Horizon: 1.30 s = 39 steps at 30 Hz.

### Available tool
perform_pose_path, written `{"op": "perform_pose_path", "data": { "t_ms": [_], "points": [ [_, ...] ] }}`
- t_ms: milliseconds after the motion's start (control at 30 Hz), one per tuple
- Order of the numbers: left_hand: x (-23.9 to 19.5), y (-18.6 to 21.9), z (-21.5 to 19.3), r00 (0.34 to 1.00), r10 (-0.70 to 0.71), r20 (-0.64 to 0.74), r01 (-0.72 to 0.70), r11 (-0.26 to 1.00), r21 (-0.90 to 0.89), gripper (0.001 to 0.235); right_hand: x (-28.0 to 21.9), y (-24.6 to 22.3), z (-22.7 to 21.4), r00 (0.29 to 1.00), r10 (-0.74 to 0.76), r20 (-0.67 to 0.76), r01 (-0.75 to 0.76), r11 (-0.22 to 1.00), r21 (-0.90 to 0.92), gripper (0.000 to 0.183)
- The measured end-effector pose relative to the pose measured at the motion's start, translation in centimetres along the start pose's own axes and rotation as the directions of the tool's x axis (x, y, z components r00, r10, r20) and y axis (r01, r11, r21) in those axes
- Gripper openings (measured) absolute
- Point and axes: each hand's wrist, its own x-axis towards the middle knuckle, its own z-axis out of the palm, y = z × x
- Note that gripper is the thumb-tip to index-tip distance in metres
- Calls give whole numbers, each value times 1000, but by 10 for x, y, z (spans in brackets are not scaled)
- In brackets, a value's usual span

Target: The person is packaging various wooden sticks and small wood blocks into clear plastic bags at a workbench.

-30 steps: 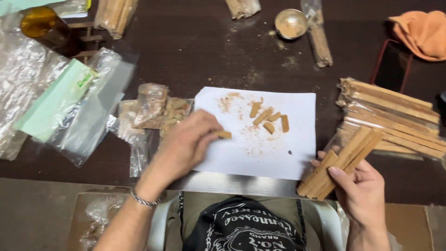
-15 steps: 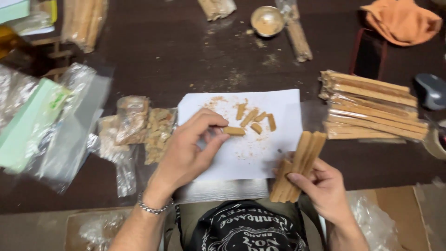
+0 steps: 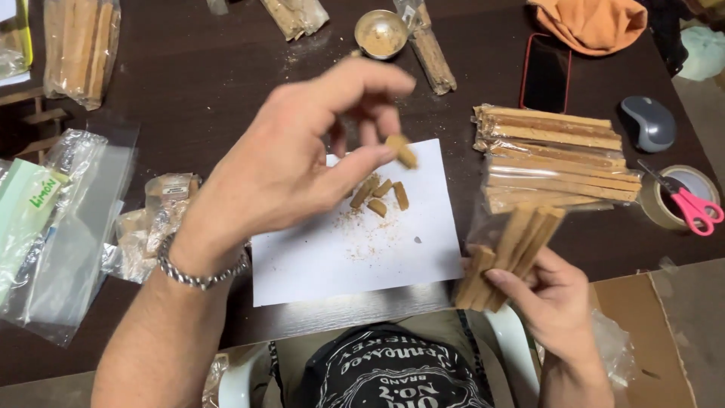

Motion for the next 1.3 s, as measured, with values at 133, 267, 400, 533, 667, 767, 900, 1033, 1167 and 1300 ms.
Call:
{"op": "perform_pose_path", "data": {
  "t_ms": [133,267,400,533,667,767,900,1033,1167,1300],
  "points": [
    [0,-25,6,842,-379,385,340,925,168,35,-11,5,-9,983,134,-126,-133,991,17,36],
    [-11,-57,18,614,-673,414,532,739,413,33,-17,8,-2,961,264,-85,-238,942,236,41],
    [-18,-63,22,542,-744,390,573,667,476,43,-18,13,1,955,284,-90,-278,958,77,38],
    [-25,-72,23,612,-719,329,508,677,533,44,-19,26,-2,969,227,-101,-236,968,-85,26],
    [-35,-85,22,771,-611,179,476,740,475,31,-18,28,-1,970,219,-104,-225,973,-53,24],
    [-44,-87,26,858,-501,111,403,792,458,26,-16,25,-1,962,250,-113,-259,963,-75,27],
    [-52,-93,39,885,-453,109,350,800,487,40,-13,28,0,964,254,-72,-256,967,-8,33],
    [-59,-102,52,876,-425,229,290,843,454,56,-10,24,4,967,246,-59,-250,965,-73,29],
    [-70,-106,54,930,-311,197,199,875,442,53,-10,30,3,966,251,-62,-257,959,-121,30],
    [-77,-96,49,896,-372,243,248,872,421,61,-1,13,11,972,235,-12,-235,964,-126,37]
  ]
}}
